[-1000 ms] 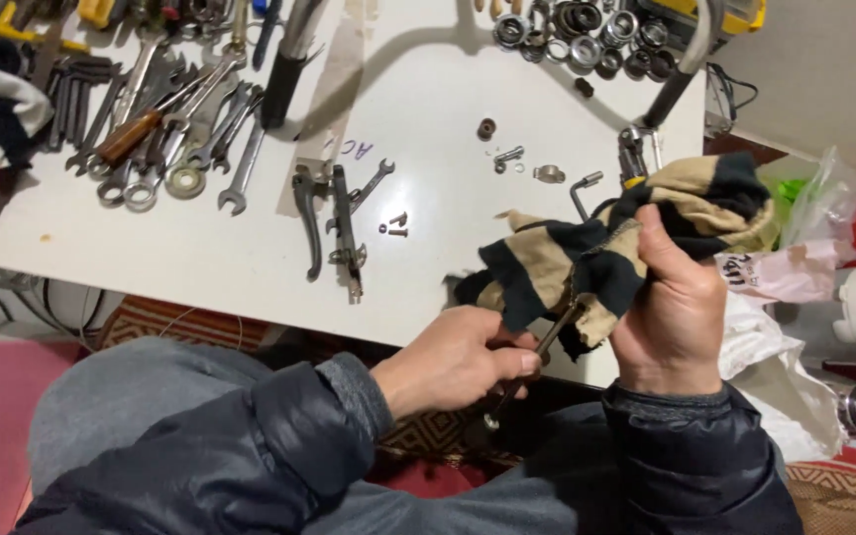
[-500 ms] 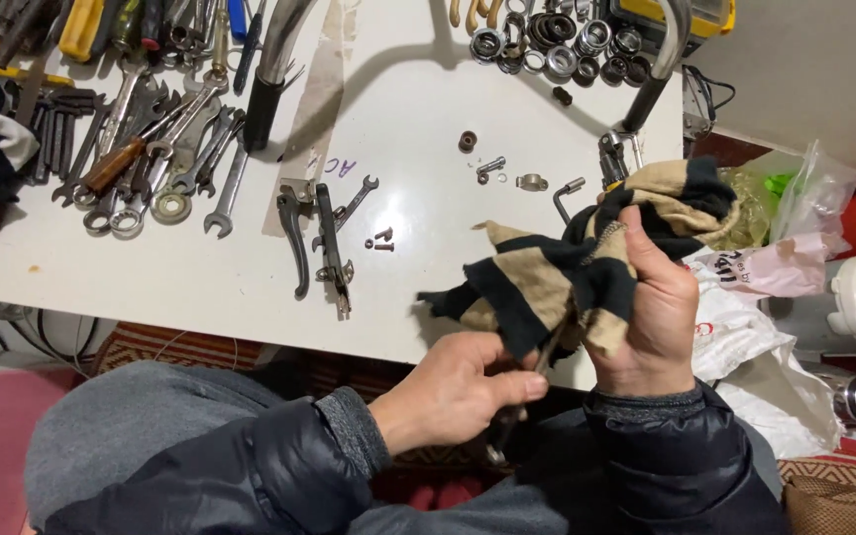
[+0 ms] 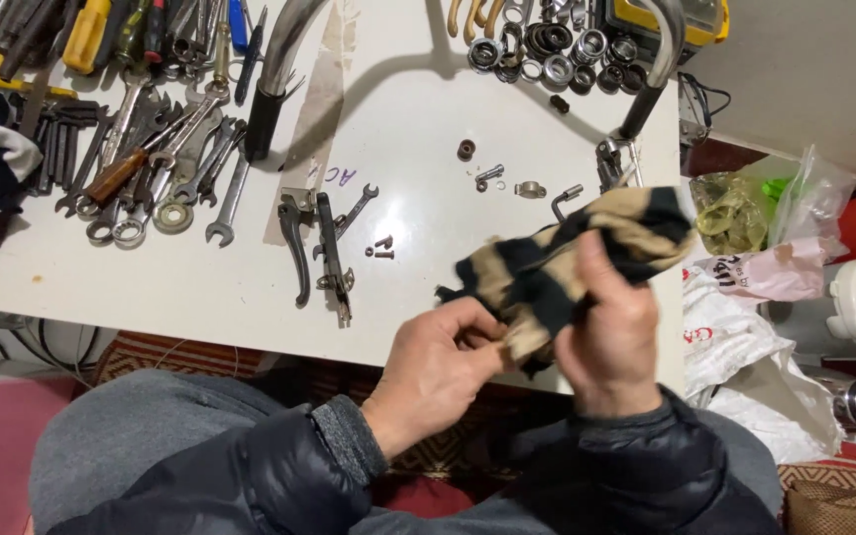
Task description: Cleaning a metal bicycle component by wiping it repeatedly with a cloth.
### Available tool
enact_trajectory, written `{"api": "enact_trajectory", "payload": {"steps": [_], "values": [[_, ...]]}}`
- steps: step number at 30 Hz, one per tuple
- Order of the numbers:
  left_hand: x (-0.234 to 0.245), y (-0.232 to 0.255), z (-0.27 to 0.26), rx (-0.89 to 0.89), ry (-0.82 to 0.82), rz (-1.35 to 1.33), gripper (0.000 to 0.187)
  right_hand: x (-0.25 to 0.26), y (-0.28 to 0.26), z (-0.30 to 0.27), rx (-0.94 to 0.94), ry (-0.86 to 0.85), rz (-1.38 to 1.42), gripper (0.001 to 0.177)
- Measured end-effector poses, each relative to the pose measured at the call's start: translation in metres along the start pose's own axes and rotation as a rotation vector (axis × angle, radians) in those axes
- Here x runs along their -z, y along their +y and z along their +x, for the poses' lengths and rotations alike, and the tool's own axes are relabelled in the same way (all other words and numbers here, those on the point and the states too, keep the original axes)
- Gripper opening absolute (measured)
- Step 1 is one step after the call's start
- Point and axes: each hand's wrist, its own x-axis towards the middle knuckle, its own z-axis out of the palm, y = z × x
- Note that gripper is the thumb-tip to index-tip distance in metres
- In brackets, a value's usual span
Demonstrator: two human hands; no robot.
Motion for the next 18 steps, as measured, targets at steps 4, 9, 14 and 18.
{"api": "enact_trajectory", "payload": {"steps": [4, 9, 14, 18], "values": [[0.004, -0.006, 0.017, -0.126, 0.138, -0.114, 0.012, 0.006, 0.019, -0.006, -0.007, -0.036, -0.167, 0.039], [0.005, 0.010, 0.006, 0.083, -0.098, -0.346, 0.021, 0.002, 0.001, 0.001, -0.103, -0.068, 0.003, 0.032], [0.006, 0.011, 0.004, 0.249, -0.310, -0.547, 0.026, 0.005, -0.014, 0.007, -0.137, -0.128, 0.074, 0.024], [-0.001, 0.017, -0.006, 0.165, -0.141, -0.282, 0.018, 0.006, -0.027, 0.016, -0.121, -0.078, 0.119, 0.028]]}}
